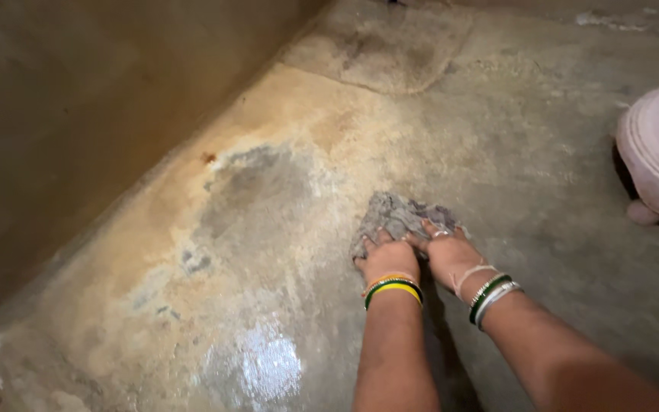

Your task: The person scrubs a concrete floor with a grey cloth, repeatedly dipping it into a white bucket of water and wringing it out. They wipe the floor in circular motions, focusing on a specific area near a pink stool.

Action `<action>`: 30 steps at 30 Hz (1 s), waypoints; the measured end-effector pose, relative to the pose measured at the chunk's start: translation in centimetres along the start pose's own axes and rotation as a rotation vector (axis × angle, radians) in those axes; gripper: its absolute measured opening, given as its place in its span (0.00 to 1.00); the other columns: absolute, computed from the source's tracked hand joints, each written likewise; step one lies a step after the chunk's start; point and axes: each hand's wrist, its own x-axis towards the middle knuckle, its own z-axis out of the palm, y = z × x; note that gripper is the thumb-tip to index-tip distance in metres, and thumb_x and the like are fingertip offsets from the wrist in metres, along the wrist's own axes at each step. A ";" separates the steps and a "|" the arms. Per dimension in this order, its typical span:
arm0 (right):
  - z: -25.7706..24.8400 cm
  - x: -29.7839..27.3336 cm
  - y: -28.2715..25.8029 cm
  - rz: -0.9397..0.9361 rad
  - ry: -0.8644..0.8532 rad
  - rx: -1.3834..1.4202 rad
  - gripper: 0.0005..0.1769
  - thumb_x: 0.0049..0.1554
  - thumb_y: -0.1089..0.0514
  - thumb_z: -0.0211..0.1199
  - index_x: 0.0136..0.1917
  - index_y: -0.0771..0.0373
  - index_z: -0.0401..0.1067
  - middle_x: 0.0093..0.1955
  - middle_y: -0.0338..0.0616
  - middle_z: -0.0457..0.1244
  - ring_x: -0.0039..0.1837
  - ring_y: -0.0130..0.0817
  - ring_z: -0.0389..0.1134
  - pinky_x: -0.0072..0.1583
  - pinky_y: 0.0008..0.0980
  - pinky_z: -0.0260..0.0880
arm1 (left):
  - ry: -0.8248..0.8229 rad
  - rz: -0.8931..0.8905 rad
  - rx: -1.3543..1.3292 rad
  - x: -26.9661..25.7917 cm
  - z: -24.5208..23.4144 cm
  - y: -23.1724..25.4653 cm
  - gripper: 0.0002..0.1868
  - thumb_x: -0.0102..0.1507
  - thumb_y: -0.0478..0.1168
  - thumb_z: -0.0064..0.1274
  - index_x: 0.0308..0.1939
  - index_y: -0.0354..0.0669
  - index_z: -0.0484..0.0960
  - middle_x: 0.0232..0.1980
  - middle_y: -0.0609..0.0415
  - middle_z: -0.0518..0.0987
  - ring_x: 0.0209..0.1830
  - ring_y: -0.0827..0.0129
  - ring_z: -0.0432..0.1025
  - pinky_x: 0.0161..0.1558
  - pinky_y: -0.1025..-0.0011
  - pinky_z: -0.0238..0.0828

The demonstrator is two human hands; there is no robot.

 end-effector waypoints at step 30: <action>2.8 -17.7 3.3 0.192 -0.249 0.092 0.36 0.65 0.55 0.45 0.83 0.35 0.44 0.88 0.43 0.28 0.85 0.43 0.45 0.81 0.55 0.42 | -0.180 0.108 0.044 -14.1 6.8 5.1 0.22 0.72 0.43 0.39 0.72 0.60 0.72 0.85 0.53 0.47 0.84 0.43 0.41 0.72 0.32 0.47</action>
